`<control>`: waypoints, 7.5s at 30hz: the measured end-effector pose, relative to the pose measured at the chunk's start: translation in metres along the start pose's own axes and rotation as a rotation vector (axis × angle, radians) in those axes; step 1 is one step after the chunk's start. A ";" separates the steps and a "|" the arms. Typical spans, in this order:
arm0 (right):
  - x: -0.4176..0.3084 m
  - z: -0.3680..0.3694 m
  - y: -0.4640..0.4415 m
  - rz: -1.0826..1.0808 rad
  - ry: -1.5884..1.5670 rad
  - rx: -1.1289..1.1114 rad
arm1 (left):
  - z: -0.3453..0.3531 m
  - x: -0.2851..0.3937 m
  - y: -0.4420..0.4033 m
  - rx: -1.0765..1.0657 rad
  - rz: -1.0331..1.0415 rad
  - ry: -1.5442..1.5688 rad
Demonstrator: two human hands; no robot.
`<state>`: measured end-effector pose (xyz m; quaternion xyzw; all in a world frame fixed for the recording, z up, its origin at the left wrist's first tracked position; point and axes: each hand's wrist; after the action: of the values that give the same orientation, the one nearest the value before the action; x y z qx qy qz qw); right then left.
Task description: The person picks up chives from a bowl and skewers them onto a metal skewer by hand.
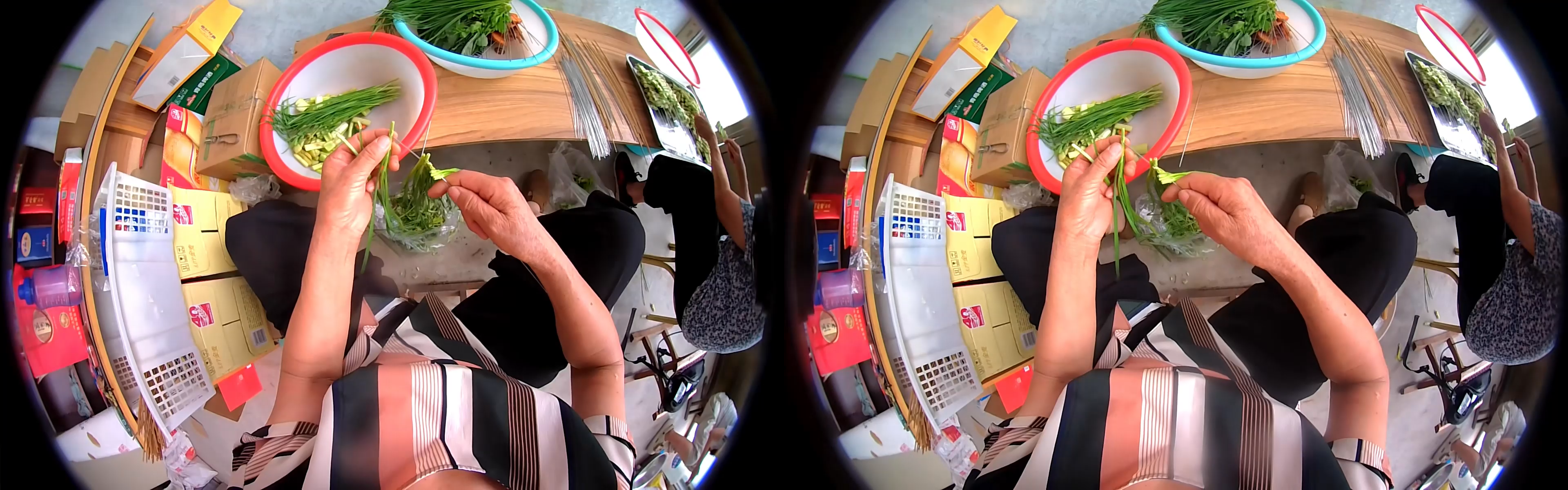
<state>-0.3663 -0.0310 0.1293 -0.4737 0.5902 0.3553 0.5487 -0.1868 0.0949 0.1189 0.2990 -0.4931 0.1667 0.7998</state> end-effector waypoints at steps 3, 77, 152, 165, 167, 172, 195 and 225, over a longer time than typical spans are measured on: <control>0.000 0.000 0.000 -0.003 -0.002 0.002 | 0.000 0.001 0.000 0.015 0.015 -0.022; -0.001 -0.006 -0.004 0.023 -0.197 0.186 | 0.009 -0.014 0.003 -0.122 -0.032 0.083; 0.002 -0.010 -0.001 0.122 -0.318 -0.017 | -0.011 -0.007 -0.014 -0.368 -0.064 -0.220; 0.007 -0.015 -0.003 0.126 -0.251 0.058 | 0.002 -0.019 -0.015 -0.400 -0.057 -0.418; 0.000 -0.024 -0.001 0.185 -0.296 0.124 | -0.005 -0.019 -0.024 -0.351 -0.031 -0.363; -0.002 -0.047 0.002 0.132 -0.297 0.292 | -0.059 -0.023 -0.082 0.028 0.057 -0.488; 0.008 -0.069 -0.027 0.191 -0.324 0.528 | -0.095 -0.048 -0.245 0.328 0.677 -1.854; -0.008 -0.009 -0.002 0.030 -0.437 0.608 | 0.027 0.028 0.004 -0.482 -0.140 -0.097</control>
<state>-0.3680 -0.0387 0.1391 -0.1932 0.5447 0.2646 0.7720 -0.1944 0.0799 0.1540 0.1409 -0.5344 -0.0260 0.8330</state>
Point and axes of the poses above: each hand's wrist, its own y-axis away from the middle knuckle, its own z-axis out of the palm, x = y × z, and after that the axes turned 10 degrees about -z, right-handed
